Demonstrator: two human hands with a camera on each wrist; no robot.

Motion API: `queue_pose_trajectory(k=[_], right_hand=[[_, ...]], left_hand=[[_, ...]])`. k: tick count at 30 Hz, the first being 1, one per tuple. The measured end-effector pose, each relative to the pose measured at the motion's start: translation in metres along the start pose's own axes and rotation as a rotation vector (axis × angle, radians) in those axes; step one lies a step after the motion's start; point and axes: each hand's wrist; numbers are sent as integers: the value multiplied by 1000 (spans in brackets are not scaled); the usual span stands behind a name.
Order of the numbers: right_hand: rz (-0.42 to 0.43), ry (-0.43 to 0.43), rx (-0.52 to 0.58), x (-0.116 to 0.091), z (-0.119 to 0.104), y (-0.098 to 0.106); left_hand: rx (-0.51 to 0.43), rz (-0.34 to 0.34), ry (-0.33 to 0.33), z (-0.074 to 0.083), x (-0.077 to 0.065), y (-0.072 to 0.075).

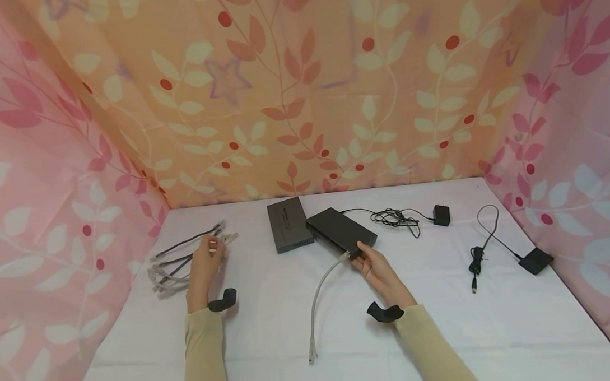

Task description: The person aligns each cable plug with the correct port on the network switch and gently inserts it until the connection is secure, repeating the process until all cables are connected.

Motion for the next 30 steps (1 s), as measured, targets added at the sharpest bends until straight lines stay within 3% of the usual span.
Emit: queue_pose_trajectory(k=[9, 21, 30], right_hand=[[2, -4, 16, -1, 0, -1], [16, -4, 1, 1, -1, 0], [-4, 3, 20, 1, 0, 1]], left_hand=[[-36, -18, -30, 7, 4, -1], [-170, -22, -67, 21, 8, -13], [-211, -174, -50, 37, 6, -20]])
Point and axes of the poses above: each hand's wrist, its own x-axis towards the middle knuckle, its own y-axis out of the back of the hand, z = x × y, and after that the axes turned 11 degrees about x, right-handed
